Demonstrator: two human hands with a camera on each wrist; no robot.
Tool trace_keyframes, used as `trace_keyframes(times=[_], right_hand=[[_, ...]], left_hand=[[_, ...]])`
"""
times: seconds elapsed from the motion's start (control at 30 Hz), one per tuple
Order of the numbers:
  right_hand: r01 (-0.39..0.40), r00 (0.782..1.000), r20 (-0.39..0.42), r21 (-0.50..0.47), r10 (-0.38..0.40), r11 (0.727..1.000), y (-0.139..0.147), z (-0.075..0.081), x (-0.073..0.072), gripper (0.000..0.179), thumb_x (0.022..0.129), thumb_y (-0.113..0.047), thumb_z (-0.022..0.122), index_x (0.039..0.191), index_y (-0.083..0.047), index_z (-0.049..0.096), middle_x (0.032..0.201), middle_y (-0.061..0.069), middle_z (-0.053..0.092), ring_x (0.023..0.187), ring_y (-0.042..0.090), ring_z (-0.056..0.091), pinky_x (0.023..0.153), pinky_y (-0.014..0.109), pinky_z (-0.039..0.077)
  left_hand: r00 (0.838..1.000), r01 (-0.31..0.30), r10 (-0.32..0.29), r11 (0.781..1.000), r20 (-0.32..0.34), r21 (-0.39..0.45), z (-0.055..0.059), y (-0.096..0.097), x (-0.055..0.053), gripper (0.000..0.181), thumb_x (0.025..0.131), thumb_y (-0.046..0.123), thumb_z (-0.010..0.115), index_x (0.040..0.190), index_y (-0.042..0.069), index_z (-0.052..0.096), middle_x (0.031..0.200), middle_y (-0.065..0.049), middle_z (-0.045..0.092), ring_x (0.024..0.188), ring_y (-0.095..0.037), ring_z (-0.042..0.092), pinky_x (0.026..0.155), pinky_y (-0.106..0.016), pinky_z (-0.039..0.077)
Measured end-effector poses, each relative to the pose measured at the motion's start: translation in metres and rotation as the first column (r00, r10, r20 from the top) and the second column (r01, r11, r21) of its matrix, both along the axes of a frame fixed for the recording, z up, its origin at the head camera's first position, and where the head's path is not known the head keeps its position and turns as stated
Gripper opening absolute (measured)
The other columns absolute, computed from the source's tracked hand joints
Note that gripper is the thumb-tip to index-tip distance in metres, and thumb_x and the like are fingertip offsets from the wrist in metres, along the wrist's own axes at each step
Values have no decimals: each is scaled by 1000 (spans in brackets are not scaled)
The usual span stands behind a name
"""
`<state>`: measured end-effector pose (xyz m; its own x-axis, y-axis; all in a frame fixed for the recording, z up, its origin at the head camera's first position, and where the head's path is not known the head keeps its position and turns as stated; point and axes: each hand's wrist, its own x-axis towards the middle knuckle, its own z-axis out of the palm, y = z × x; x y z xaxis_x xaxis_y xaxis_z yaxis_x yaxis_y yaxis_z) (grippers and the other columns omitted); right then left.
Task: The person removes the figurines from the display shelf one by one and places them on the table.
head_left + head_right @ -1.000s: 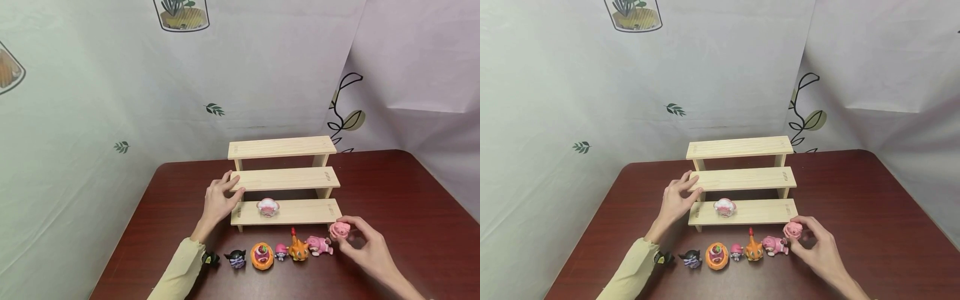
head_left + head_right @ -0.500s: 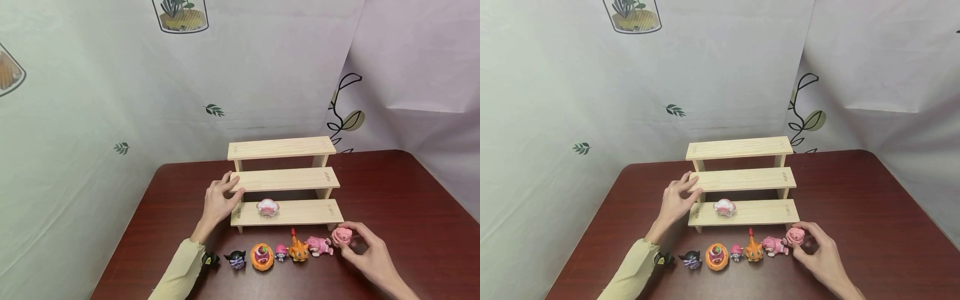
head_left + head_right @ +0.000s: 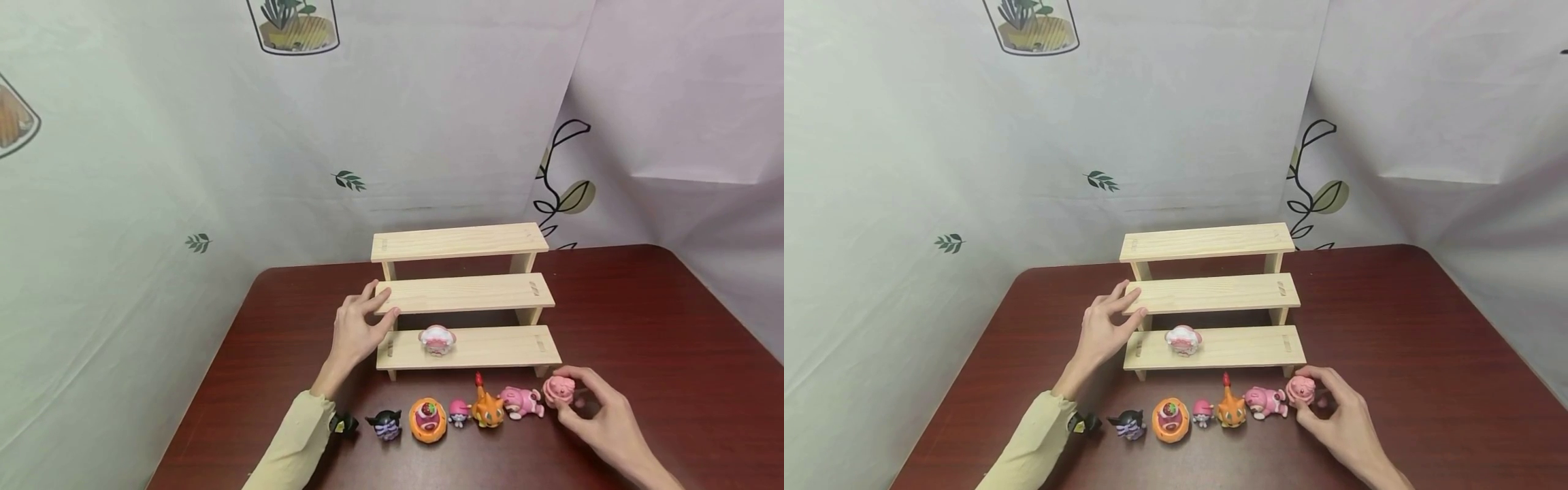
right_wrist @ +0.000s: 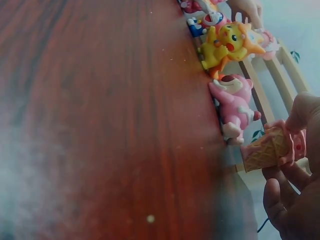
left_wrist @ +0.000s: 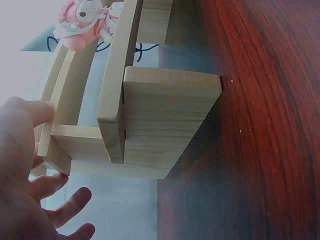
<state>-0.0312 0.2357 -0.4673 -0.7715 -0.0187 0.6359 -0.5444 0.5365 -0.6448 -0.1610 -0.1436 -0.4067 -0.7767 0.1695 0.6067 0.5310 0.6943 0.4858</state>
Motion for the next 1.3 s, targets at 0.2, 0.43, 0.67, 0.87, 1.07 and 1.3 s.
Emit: trace_keyframes(times=[0.2,0.43,0.67,0.87,1.07,1.3], right_hand=[[-1,1000,11,8,0,1000,1,-4,0,57,55,20,77,105,-6,69,95,-4,65,67,6,56,59,16,44],[-10,1000,29,22,9,1000,1,-5,-2,58,56,21,78,106,-6,69,94,-4,66,69,3,58,59,16,43],[1,999,51,35,-3,999,2,-3,0,57,57,19,78,107,-8,68,94,-5,66,66,5,57,59,16,43],[8,993,116,47,-13,999,1,-1,4,55,61,15,80,107,-13,68,89,-8,64,62,5,56,59,16,43],[8,990,137,63,-16,998,0,0,4,54,62,13,80,108,-13,67,88,-9,64,63,4,56,60,15,43],[10,991,133,75,-20,997,0,0,4,53,62,12,80,108,-11,68,91,-9,65,67,4,59,64,14,44]], left_hand=[[1000,0,0,1000,-2,0,0,0,0,42,87,31,75,123,9,73,136,-18,60,104,-41,60,77,-60,47],[1000,-4,4,1000,9,-5,0,0,0,42,87,31,75,124,10,73,136,-17,59,105,-40,60,77,-61,47],[1000,-6,6,1000,28,0,0,0,0,42,87,32,75,124,11,73,138,-14,59,106,-40,60,79,-61,46],[1000,-4,4,1000,9,-1,-1,0,0,42,87,31,74,124,10,73,137,-16,59,104,-40,60,77,-61,46],[1000,-4,4,1000,6,-2,-2,0,0,42,87,31,75,123,9,73,136,-17,60,103,-40,60,77,-60,47],[1000,-10,10,1000,11,-3,0,0,0,43,87,32,75,124,10,73,137,-15,59,105,-40,60,77,-60,47]])
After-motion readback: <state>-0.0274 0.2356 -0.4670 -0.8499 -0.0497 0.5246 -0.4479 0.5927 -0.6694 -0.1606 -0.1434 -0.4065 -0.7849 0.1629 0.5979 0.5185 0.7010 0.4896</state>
